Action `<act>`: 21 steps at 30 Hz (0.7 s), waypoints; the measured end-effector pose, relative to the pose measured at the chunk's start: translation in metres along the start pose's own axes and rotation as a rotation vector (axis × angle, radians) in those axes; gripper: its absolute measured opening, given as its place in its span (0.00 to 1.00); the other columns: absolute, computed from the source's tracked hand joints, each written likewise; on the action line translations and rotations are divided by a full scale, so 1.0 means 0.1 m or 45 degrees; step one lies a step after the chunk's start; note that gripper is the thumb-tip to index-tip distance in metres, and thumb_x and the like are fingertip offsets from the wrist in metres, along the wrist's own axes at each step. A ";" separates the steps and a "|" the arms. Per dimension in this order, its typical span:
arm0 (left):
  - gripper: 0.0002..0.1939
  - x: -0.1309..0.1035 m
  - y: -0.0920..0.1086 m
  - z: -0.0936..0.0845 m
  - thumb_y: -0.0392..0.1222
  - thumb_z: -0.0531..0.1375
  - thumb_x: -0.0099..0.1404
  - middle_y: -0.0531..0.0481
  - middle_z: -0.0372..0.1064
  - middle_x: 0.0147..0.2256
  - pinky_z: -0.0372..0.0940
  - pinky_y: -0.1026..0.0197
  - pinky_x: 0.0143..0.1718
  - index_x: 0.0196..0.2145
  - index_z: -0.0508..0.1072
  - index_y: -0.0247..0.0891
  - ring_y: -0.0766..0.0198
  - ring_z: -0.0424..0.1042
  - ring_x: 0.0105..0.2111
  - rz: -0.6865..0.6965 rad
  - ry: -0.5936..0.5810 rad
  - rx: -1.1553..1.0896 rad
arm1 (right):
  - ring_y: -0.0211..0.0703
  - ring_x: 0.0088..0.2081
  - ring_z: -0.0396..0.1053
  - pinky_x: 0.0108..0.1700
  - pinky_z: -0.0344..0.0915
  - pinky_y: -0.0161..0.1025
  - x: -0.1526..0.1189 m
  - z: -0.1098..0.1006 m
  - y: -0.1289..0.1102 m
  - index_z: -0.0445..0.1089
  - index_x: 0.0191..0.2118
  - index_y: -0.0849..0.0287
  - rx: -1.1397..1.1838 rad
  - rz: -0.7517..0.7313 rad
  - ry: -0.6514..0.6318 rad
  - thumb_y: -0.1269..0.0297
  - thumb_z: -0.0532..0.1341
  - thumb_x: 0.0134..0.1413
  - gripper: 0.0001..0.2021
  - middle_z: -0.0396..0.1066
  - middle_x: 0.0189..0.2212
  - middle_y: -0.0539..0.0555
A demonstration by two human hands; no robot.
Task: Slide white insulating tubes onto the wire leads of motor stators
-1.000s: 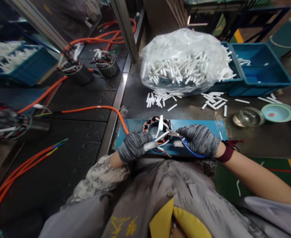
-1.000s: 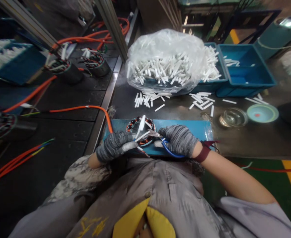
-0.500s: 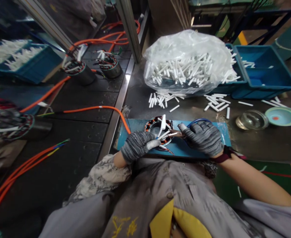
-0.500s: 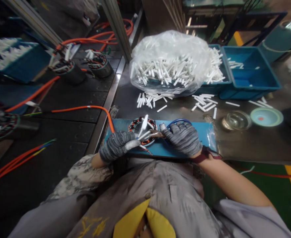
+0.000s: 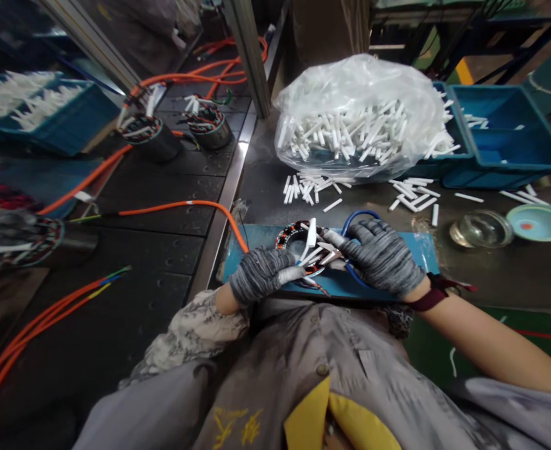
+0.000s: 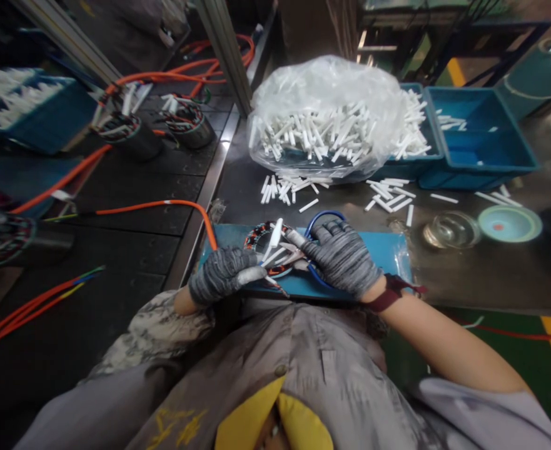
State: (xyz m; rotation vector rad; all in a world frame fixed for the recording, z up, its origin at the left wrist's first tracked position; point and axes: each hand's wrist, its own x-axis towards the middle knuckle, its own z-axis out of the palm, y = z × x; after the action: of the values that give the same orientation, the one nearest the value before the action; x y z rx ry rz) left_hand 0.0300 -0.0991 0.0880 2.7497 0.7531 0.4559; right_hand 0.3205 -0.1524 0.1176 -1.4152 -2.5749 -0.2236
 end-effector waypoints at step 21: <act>0.24 0.01 0.00 0.01 0.57 0.52 0.78 0.48 0.81 0.35 0.70 0.62 0.38 0.40 0.82 0.40 0.61 0.80 0.36 -0.066 0.004 -0.030 | 0.55 0.46 0.64 0.51 0.60 0.49 0.06 -0.02 0.05 0.69 0.65 0.58 -0.051 -0.115 0.070 0.59 0.60 0.66 0.24 0.73 0.43 0.62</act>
State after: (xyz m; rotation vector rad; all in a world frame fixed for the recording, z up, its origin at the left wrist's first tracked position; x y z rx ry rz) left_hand 0.0306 -0.0988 0.0873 2.7010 0.8127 0.4556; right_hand 0.3221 -0.1448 0.1208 -1.2879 -2.6060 -0.3246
